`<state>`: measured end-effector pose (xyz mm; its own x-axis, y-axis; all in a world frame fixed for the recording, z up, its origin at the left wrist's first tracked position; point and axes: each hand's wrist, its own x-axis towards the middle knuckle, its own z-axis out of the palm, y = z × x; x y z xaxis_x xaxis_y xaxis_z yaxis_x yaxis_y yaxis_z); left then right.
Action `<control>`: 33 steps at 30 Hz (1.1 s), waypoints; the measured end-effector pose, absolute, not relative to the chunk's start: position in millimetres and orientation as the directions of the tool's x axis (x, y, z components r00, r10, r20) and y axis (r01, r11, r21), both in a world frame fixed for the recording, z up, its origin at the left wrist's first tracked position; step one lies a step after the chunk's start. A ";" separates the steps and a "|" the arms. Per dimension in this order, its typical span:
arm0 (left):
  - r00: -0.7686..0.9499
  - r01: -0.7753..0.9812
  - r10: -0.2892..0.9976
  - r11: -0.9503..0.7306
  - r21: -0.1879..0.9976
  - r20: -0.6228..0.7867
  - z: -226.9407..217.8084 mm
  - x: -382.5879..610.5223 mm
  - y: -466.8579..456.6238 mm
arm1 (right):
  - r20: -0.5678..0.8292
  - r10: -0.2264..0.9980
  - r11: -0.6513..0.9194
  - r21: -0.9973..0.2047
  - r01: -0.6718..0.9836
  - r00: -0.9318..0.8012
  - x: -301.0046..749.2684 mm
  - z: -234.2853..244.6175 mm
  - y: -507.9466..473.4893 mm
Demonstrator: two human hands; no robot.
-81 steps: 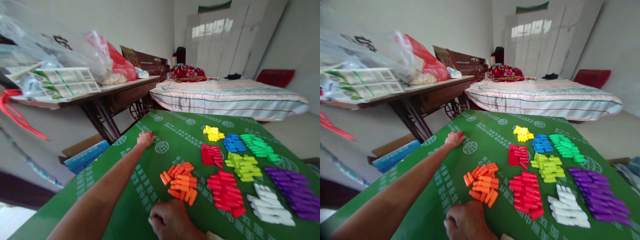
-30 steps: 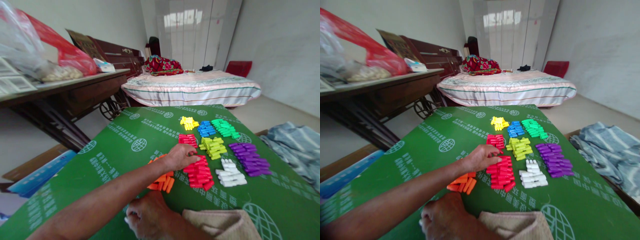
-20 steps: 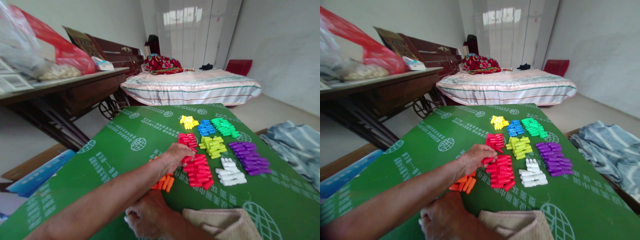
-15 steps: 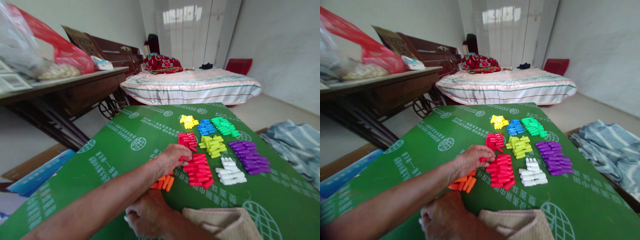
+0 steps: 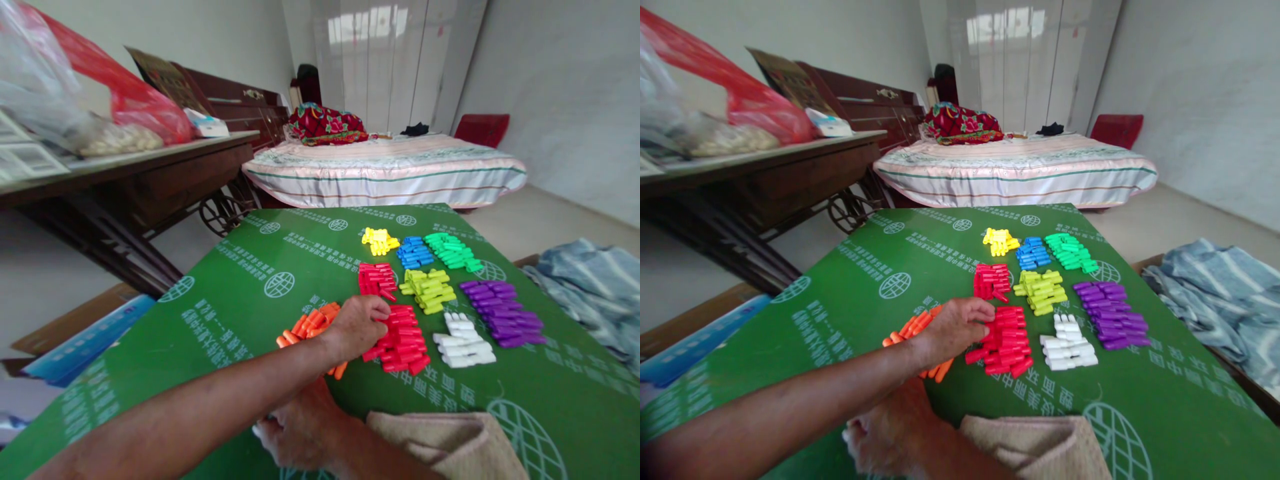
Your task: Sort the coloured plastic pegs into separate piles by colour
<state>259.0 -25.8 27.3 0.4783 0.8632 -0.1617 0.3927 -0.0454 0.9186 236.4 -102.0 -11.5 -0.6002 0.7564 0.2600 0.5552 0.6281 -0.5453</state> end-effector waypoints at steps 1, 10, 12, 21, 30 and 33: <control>0.472 0.400 0.870 -0.066 0.914 -0.144 27.3 257.9 -24.2 | 0.242 0.753 0.626 -0.548 0.554 -0.612 236.1 -11.9 -101.9; 0.437 0.541 0.895 -0.186 0.820 -0.085 60.2 211.7 -25.1 | 0.096 0.768 0.548 -0.610 0.573 -0.633 238.7 -6.0 -103.5; 0.433 0.575 0.899 -0.215 0.789 -0.071 68.0 192.6 -32.1 | 0.112 0.773 0.539 -0.636 0.553 -0.625 238.5 -8.0 -104.6; 0.198 0.889 0.946 -0.283 0.360 0.257 41.6 53.0 -67.5 | 0.196 0.813 0.499 -0.719 0.483 -0.548 238.7 -13.7 -109.6; 0.171 0.984 0.925 -0.175 -0.019 0.339 -26.1 -9.5 -126.1 | 0.191 0.831 0.513 -0.624 0.589 -0.522 233.5 -12.1 -111.5; 0.130 0.991 0.928 -0.135 -0.008 0.348 -31.3 1.6 -136.9 | 0.153 0.812 0.547 -0.534 0.644 -0.563 231.9 -9.9 -109.3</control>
<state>1.6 -136.9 -31.3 0.1296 0.9283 0.3484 0.9908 -0.1352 -0.0084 231.9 -109.3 -9.9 -0.5631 0.8121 0.1528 0.6443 0.5473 -0.5342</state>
